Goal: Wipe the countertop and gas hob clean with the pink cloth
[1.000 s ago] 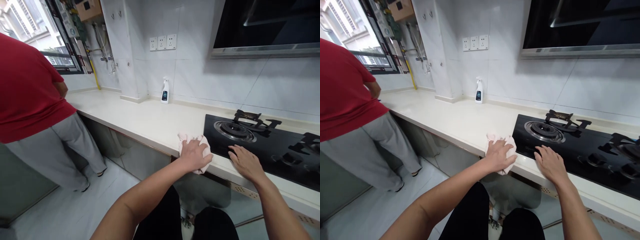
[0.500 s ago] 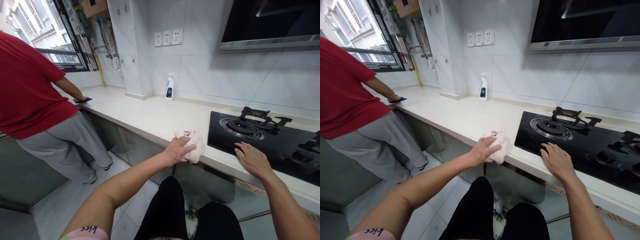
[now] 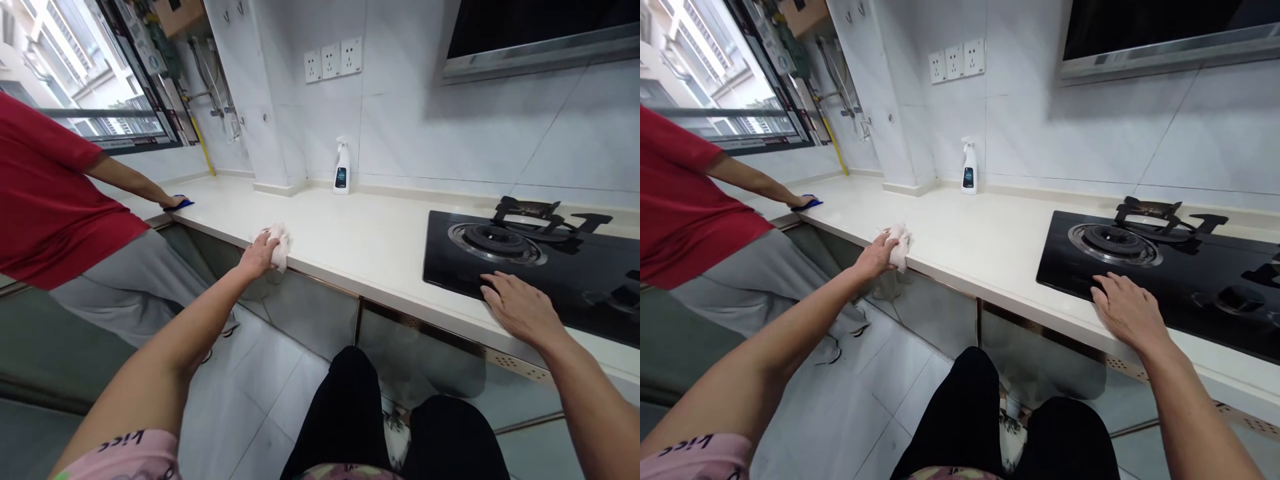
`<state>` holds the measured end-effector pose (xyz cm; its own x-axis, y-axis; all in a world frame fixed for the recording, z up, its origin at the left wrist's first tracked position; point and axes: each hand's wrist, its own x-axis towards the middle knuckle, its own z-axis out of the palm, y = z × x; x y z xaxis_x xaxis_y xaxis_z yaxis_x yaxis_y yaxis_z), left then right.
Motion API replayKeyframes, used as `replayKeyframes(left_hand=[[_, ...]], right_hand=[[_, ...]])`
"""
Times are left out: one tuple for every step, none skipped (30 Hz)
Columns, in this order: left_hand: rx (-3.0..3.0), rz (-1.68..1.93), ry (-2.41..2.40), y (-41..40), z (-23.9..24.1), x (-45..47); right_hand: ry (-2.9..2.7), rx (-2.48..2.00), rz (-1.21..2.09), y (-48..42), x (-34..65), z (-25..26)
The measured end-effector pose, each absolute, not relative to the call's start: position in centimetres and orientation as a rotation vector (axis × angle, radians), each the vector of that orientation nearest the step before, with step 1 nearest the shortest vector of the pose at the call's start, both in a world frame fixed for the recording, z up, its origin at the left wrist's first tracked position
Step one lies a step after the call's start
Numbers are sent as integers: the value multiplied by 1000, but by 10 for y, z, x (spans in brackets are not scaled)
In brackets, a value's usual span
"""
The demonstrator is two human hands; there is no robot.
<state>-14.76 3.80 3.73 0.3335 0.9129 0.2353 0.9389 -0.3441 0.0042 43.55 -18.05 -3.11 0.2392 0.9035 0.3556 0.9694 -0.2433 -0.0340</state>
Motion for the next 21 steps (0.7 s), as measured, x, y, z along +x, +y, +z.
replayKeyframes(left_hand=[[-2435, -292, -1750, 43, 41, -149], [-2426, -293, -1762, 45, 43, -148], [-2422, -299, -1755, 45, 45, -145], [-2426, -304, -1734, 44, 45, -139], [-2438, -307, -1704, 40, 44, -132], [-2456, -309, -1665, 34, 42, -123], [-2481, -309, -1617, 27, 39, -113], [-2511, -308, -1560, 19, 36, -101], [-2545, -305, -1495, 11, 33, -88], [-2582, -303, -1426, 2, 30, -73], [-2620, -302, -1351, -7, 26, -57], [-2657, -305, -1276, -15, 23, -41], [-2693, -310, -1202, -23, 19, -24], [-2725, -316, -1134, -32, 16, -7], [-2749, -326, -1067, -40, 13, 10], [-2763, -336, -1012, -48, 9, 27], [-2770, -348, -967, -56, 5, 44], [-2772, -366, -901, -63, 0, 60], [-2754, -419, -785, -69, -6, 74], [-2725, -483, -690, -74, -11, 87], [-2700, -546, -612, -77, -17, 98]], right_hand=[[-1751, -2271, -384, -180, 435, -32], [-1747, -2278, -378, -179, 435, -33], [-1740, -2286, -369, -178, 435, -34], [-1734, -2296, -360, -177, 435, -34], [-1726, -2305, -350, -176, 434, -35], [-1721, -2311, -344, -175, 434, -35], [-1716, -2315, -340, -174, 434, -36], [-1712, -2317, -339, -174, 434, -36], [-1711, -2314, -340, -173, 435, -37], [-1709, -2307, -342, -172, 435, -38], [-1709, -2298, -343, -172, 436, -40], [-1711, -2287, -345, -171, 437, -41], [-1711, -2274, -350, -170, 439, -44], [-1712, -2261, -357, -169, 441, -47], [-1708, -2249, -367, -168, 444, -50], [-1702, -2234, -378, -167, 448, -54], [-1695, -2217, -390, -165, 452, -57], [-1685, -2199, -399, -163, 456, -61], [-1680, -2175, -402, -161, 461, -65], [-1681, -2144, -400, -160, 466, -69], [-1659, -2105, -405, -158, 471, -72]])
